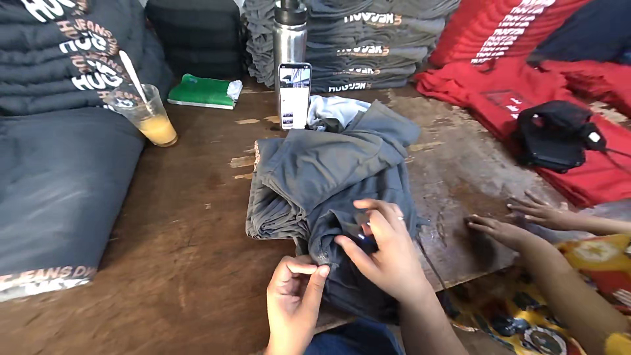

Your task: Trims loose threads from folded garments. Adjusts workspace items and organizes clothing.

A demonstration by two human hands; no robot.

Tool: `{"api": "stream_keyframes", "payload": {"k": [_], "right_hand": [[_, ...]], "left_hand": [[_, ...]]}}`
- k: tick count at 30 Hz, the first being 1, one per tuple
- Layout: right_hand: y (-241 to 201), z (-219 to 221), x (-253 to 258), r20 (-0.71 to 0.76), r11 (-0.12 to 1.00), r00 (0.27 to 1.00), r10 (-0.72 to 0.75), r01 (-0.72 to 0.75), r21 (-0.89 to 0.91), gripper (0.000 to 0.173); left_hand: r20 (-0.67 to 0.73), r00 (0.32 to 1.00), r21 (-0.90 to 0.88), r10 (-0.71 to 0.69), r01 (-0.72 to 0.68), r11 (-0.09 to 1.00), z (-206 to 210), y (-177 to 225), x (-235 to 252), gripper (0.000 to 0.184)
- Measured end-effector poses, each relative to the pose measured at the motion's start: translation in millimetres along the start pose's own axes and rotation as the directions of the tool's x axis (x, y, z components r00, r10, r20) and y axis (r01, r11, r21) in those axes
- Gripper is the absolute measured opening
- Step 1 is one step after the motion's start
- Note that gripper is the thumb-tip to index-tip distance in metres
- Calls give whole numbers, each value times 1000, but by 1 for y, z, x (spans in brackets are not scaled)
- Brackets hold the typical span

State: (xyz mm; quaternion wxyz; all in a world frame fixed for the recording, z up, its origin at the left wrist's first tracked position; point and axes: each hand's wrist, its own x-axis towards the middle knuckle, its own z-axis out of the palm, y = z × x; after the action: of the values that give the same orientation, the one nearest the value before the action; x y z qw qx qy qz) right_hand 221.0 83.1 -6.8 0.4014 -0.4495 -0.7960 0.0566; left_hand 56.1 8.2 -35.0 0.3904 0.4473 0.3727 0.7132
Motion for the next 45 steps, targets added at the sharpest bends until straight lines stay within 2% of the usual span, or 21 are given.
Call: {"api": "stream_keyframes", "payload": {"k": [2,4,6,8,9,11,12,14,16,22,26,31,32,33,35,36,37,39,42,44,45], "right_hand": [[5,5,-3,38,1000,999,-5,5,-2,22],[7,-1,-15,-2,980,999,-38,38,196,17],[13,-16,-30,-17,895,998,-61,62,442,15],[18,-25,-43,9,866,999,-51,40,498,10],[19,-27,-50,55,895,998,-40,11,445,7],[16,-29,-58,197,967,980,-19,-33,253,13],[10,-28,-58,257,985,966,-16,-30,173,21],[-2,-28,-55,305,998,952,-23,6,57,49],[-4,-20,-58,276,996,959,-55,72,-50,59],[-12,-19,-57,331,973,940,-84,150,-177,58],[-12,-13,-61,279,960,956,-88,156,-233,54],[-12,-19,-61,327,972,944,-44,116,-206,54],[-12,-20,-61,332,975,942,-44,112,-190,54],[-10,-22,-61,336,980,941,-46,108,-168,56],[-6,-23,-60,341,991,938,-55,92,-94,59],[-3,-23,-60,342,996,938,-58,78,-45,59],[-1,-24,-60,341,998,938,-59,60,10,59],[4,-27,-61,323,990,945,-58,14,138,57],[11,-24,-66,189,925,979,-79,1,381,45],[8,-23,-68,97,839,993,-61,-1,544,37],[6,-23,-69,61,814,997,-41,-2,581,35]], "left_hand": [[60,997,41,44,-47,998,-6,4,-1,14],[124,982,156,141,-160,975,-17,4,-2,12],[201,948,300,247,-300,906,-31,3,-1,11],[273,924,419,268,-365,832,-43,5,0,9],[306,919,451,248,-370,813,-46,6,0,9],[370,911,477,184,-356,803,-50,8,3,6],[398,906,476,145,-339,812,-51,10,5,5],[417,905,452,82,-285,845,-52,15,9,3],[402,915,423,47,-230,876,-51,18,10,2],[305,949,310,79,-177,934,-41,9,-1,7],[303,947,308,103,-200,930,-40,8,-2,8],[297,952,318,78,-176,931,-49,19,3,8],[359,933,286,37,-147,947,-54,25,4,5],[472,881,240,-15,-112,964,-61,33,7,7],[712,699,132,-60,-50,990,-71,44,16,27],[777,628,115,-48,-66,991,-73,46,20,37],[798,601,139,-37,-124,983,-73,46,23,43],[736,675,301,-49,-262,917,-66,46,22,39],[529,848,666,-26,-396,632,-37,36,15,32],[467,884,782,14,-421,460,-16,23,13,38],[444,895,801,41,-417,429,-8,17,16,41]]}}
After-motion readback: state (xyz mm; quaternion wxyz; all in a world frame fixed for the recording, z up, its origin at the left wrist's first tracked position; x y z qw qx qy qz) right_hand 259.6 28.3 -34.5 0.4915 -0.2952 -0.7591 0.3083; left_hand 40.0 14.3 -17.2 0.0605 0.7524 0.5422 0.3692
